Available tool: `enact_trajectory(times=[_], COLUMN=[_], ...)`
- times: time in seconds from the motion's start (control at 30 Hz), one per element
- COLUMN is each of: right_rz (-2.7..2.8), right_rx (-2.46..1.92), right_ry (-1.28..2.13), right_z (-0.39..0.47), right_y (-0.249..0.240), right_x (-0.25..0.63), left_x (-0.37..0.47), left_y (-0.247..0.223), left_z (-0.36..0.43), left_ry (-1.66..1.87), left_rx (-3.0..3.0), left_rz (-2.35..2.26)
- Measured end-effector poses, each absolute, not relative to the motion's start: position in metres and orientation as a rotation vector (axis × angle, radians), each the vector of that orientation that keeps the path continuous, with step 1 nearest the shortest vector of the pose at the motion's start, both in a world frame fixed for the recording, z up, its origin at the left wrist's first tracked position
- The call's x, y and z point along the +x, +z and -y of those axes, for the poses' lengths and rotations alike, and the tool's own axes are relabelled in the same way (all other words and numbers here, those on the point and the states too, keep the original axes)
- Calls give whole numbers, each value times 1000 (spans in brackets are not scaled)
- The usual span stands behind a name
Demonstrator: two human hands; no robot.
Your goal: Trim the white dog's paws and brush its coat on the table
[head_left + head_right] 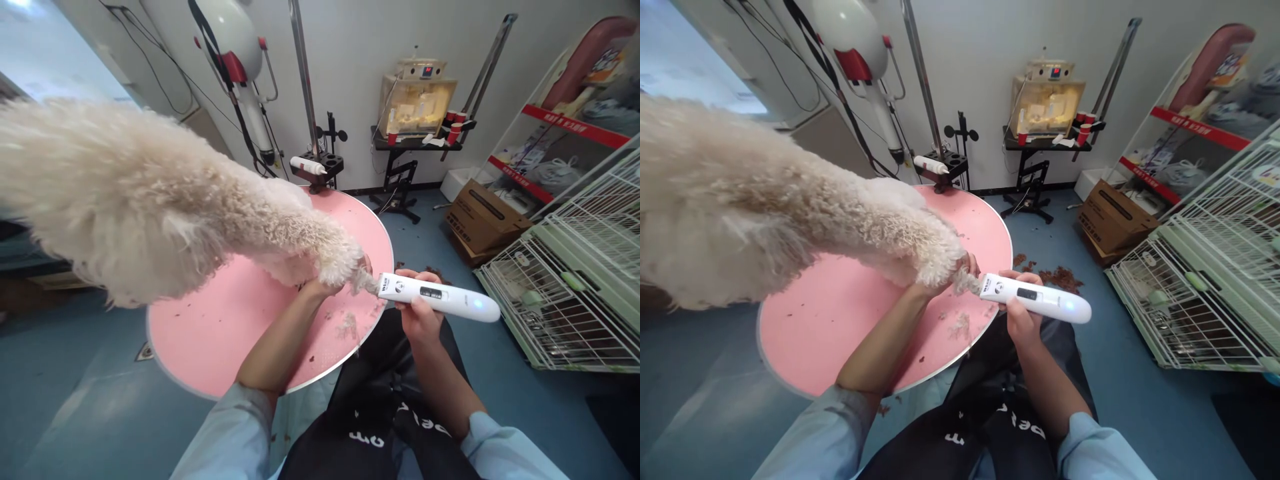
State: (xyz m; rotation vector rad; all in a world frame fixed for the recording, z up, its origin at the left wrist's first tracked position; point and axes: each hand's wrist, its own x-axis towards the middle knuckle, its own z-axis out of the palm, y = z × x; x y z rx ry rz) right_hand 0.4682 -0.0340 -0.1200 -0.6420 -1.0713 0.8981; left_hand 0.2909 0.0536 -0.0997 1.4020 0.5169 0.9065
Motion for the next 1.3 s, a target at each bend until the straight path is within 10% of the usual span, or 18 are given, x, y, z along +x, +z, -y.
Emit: enact_trajectory(times=[1.3], right_rz=[1457], right_rx=[-672], right_ry=[684], right_z=[40], right_y=[-93], right_x=[472], left_x=[291], left_y=[-98], left_z=[-54], left_ry=[876], left_rx=[1415], left_rz=[-504])
